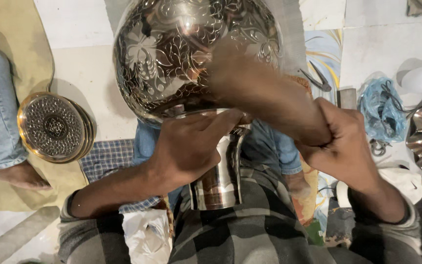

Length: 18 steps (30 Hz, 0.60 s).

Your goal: The person holds a large, ornate metal vessel on their lap and uses a wooden mallet to repeatedly strike a small tool placed against the vessel's surface. They adjust the tool and vessel position occasionally while continuing the repetitive striking action.

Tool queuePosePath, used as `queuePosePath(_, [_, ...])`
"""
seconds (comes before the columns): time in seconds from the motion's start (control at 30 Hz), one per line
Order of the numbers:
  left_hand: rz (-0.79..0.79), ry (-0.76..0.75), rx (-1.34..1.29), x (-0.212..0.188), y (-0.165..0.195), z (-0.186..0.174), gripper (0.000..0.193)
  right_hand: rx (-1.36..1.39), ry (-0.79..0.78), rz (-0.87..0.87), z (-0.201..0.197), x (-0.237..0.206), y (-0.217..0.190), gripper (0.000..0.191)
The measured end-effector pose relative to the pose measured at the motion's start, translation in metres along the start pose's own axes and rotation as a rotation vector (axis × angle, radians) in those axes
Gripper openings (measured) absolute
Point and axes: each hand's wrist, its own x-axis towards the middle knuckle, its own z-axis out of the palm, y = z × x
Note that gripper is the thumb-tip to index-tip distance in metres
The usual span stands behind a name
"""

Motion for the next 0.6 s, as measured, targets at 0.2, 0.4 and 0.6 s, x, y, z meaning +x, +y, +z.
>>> queuePosePath(0.2, [-0.090,-0.304,0.060,0.019,-0.007,-0.010,0.046,0.218,0.114,0.042,0.032,-0.015,0.022,0.027])
queuePosePath(0.4, [0.208,-0.159,-0.017,0.015,-0.019,-0.012,0.037,0.352,0.236,-0.010,0.057,-0.035,0.039,0.025])
queuePosePath(0.6, [0.042,-0.207,-0.022,-0.001,-0.028,0.007,0.026,0.038,0.128,-0.103,0.026,-0.024,0.028,0.035])
